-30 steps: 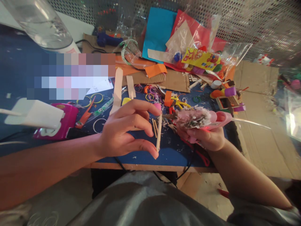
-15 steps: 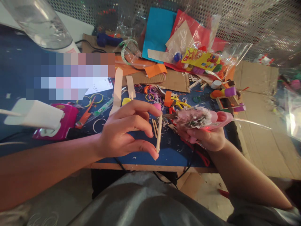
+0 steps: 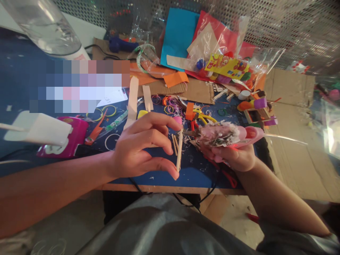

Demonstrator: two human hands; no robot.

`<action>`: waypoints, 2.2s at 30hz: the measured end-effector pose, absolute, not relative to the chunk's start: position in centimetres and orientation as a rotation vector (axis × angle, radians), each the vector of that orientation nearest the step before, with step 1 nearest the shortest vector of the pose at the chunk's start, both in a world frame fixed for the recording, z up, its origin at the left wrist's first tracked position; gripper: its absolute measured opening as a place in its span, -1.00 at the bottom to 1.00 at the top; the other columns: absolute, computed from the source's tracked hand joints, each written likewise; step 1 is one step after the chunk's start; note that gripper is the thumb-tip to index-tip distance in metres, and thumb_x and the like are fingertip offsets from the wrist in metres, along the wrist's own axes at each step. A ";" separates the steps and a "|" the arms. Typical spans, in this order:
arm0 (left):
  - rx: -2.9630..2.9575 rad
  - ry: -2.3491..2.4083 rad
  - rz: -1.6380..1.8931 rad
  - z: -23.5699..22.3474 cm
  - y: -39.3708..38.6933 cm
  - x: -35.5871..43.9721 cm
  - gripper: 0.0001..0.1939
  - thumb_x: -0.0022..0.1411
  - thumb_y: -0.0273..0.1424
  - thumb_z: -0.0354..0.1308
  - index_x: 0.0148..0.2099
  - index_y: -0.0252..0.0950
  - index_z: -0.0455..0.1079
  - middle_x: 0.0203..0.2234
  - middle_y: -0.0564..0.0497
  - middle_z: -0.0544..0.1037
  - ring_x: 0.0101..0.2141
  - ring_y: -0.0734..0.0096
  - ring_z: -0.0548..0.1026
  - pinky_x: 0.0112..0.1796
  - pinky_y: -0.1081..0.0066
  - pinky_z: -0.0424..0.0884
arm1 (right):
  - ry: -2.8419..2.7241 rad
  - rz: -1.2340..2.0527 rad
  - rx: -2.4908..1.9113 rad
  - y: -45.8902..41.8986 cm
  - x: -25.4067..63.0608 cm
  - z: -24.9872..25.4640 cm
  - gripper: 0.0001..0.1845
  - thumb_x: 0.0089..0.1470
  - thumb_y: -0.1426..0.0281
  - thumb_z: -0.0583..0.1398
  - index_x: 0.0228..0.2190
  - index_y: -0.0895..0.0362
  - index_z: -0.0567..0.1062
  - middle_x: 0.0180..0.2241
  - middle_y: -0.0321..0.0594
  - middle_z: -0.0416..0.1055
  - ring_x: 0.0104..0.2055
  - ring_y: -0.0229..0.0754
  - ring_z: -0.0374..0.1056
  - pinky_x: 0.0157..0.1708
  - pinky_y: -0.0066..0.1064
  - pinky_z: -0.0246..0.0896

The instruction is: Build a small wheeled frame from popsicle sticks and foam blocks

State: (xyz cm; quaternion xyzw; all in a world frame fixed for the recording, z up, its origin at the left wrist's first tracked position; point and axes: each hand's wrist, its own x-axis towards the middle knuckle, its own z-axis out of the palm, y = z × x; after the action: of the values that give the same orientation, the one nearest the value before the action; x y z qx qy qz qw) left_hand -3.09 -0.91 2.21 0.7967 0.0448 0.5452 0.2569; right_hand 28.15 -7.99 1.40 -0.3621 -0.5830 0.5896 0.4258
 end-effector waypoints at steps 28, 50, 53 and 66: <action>2.185 0.061 1.489 2.6 -0.6 -3.1 -0.59 0.35 -0.10 0.66 -0.09 -0.26 0.60 0.07 -0.26 0.73 -0.27 0.40 0.67 -0.27 0.45 0.74 | -1.618 1.370 -0.733 -7.8 27.0 2.8 -0.78 0.37 0.18 0.48 -0.11 0.06 0.78 -0.51 -0.33 0.44 -0.57 -0.26 0.24 -0.37 -0.33 0.47; 2.159 0.146 1.466 2.8 -0.9 -3.2 -0.55 0.29 -0.04 0.68 -0.08 -0.19 0.60 0.11 -0.16 0.73 -0.22 0.36 0.72 -0.20 0.34 0.78 | -1.843 1.164 -0.746 -7.8 27.4 3.3 -0.84 0.39 0.25 0.46 -0.16 0.07 0.80 -0.58 -0.32 0.43 -0.35 -0.09 0.59 -0.13 -0.26 0.64; 2.156 0.176 1.462 2.9 -1.1 -3.2 -0.57 0.32 -0.05 0.66 -0.09 -0.19 0.59 0.11 -0.16 0.72 -0.22 0.36 0.72 -0.19 0.33 0.78 | -1.896 1.132 -0.736 -7.7 27.6 3.3 -0.81 0.40 0.22 0.46 -0.13 0.08 0.80 -0.54 -0.29 0.50 -0.31 -0.08 0.64 -0.04 -0.27 0.66; 2.113 0.077 1.522 2.0 -0.2 -2.9 -0.51 0.24 -0.02 0.71 -0.07 -0.21 0.62 0.11 -0.19 0.72 -0.31 0.42 0.70 -0.28 0.39 0.75 | -1.970 1.113 -0.580 -7.2 27.0 4.7 -0.66 0.47 0.17 0.38 0.14 -0.06 0.83 0.00 -0.04 0.85 0.02 0.14 0.81 0.14 -0.12 0.75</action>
State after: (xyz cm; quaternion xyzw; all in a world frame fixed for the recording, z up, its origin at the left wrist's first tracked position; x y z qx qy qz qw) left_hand -2.93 -0.21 1.95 0.7821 0.0286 0.5634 0.2649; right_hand 26.96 -7.15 4.70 -0.2286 -0.7758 0.4383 0.3922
